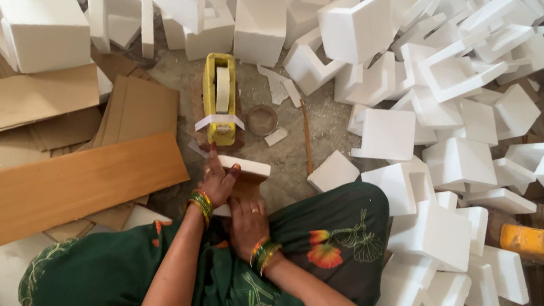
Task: The person sits on the floor surrounded by white foam pieces and cardboard sheets. They assemble small boxes by placing foam inserts into cardboard frames and securing them with a tape dispenser. The person repeatedly picks up materials, assembles the units, and places the finished boxes aside.
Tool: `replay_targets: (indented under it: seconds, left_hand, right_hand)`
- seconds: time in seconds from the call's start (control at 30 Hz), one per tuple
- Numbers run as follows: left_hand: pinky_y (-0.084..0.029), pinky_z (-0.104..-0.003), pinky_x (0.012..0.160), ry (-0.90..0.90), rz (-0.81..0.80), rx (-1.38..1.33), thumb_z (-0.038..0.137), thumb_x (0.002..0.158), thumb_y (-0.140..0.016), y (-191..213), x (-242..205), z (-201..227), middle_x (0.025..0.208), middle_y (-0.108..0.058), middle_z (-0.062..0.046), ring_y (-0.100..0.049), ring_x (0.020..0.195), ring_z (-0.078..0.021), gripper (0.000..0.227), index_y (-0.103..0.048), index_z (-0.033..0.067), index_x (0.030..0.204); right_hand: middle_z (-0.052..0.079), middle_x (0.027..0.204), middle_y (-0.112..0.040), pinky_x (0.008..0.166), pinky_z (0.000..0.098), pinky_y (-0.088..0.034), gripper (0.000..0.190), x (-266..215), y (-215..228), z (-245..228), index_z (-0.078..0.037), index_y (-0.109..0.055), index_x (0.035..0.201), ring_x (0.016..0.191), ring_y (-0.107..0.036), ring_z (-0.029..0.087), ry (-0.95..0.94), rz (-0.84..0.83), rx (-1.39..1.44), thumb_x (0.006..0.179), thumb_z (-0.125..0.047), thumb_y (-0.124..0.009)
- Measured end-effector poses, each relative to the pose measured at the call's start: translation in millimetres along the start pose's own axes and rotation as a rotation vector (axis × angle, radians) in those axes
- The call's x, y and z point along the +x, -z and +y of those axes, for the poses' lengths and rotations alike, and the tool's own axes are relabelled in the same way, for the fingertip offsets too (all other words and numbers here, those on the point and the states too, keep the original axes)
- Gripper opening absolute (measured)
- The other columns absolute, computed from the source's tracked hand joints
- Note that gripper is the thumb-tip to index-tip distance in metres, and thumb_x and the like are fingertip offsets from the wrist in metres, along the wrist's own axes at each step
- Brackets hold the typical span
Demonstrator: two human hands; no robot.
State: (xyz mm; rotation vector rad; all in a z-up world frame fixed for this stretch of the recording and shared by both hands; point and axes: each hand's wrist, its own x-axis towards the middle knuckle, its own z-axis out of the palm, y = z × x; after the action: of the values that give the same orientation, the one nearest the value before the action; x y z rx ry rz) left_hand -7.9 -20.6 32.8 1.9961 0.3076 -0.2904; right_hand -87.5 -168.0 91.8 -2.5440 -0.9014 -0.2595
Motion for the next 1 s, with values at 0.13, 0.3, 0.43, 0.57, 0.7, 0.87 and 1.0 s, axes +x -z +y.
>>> replay_targets:
  seconds: [0.13,0.3,0.43,0.57,0.7,0.87,1.0]
  left_hand:
    - [-0.024,-0.047,0.121,-0.073,0.000,-0.064,0.055,0.097,-0.053,-4,8,-4,0.167,-0.014,-0.027,-0.022,0.150,-0.0480,0.102,0.011,0.0099,0.163]
    - [-0.032,-0.054,0.112,-0.055,0.093,0.107,0.049,0.093,-0.061,48,-12,17,0.155,-0.034,-0.022,-0.036,0.142,-0.0450,0.079,-0.022,0.0129,0.151]
    - [-0.039,-0.061,0.104,0.171,0.095,0.802,0.043,0.089,-0.067,107,-30,31,0.145,-0.050,-0.018,-0.046,0.135,-0.0425,0.063,-0.048,0.0153,0.141]
    - [-0.047,-0.062,0.090,0.118,0.149,1.393,0.039,0.081,-0.069,115,-35,4,0.142,-0.056,-0.017,-0.053,0.129,-0.0428,0.060,-0.059,0.0078,0.132]
    - [-0.057,-0.050,0.072,-0.012,0.116,1.372,0.023,0.093,-0.064,129,-27,4,0.124,-0.070,-0.021,-0.071,0.104,-0.0351,0.035,-0.070,0.0033,0.121]
    - [-0.047,-0.034,0.058,-0.272,0.842,1.392,0.017,0.104,-0.055,234,-98,103,0.073,-0.062,-0.002,-0.063,0.068,-0.0186,0.015,-0.063,0.0067,0.110]
    - [-0.055,-0.028,0.067,-0.593,1.143,0.388,-0.003,0.106,-0.065,266,-187,177,0.096,-0.064,-0.008,-0.069,0.082,-0.0164,0.012,-0.056,0.0034,0.110]
  right_hand:
    - [0.016,0.118,-0.063,0.096,0.0476,-0.045,0.056,-1,-8,4,-0.004,-0.058,0.134,0.108,-0.060,0.034,-0.096,-0.139,-0.110,0.079,-0.009,-0.067]
    - [0.012,0.117,-0.064,0.097,0.0504,-0.044,0.046,4,0,0,-0.007,-0.059,0.128,0.109,-0.061,0.033,-0.116,-0.179,-0.072,0.083,-0.007,-0.067]
    - [0.026,0.129,-0.061,0.095,0.0537,-0.040,0.055,10,13,-7,-0.005,-0.057,0.118,0.106,-0.061,0.039,0.041,0.017,-0.148,0.065,-0.012,-0.069]
    - [0.017,0.122,-0.065,0.101,0.0523,-0.042,0.052,0,-4,5,-0.006,-0.058,0.125,0.106,-0.062,0.036,-0.013,-0.069,-0.093,0.074,-0.004,-0.067]
    - [0.013,0.115,-0.067,0.098,0.0515,-0.043,0.042,-13,-24,20,-0.007,-0.058,0.126,0.107,-0.063,0.034,-0.056,-0.109,-0.037,0.085,-0.003,-0.065]
    - [0.019,0.112,-0.066,0.081,0.0507,-0.051,0.049,0,16,31,-0.005,-0.059,0.129,0.098,-0.065,0.039,-0.356,0.027,0.298,0.085,-0.020,-0.073]
    - [0.013,0.105,-0.073,0.079,0.0412,-0.060,0.043,22,108,43,-0.002,-0.060,0.120,0.093,-0.072,0.026,-0.741,0.316,0.668,0.091,-0.030,-0.075]
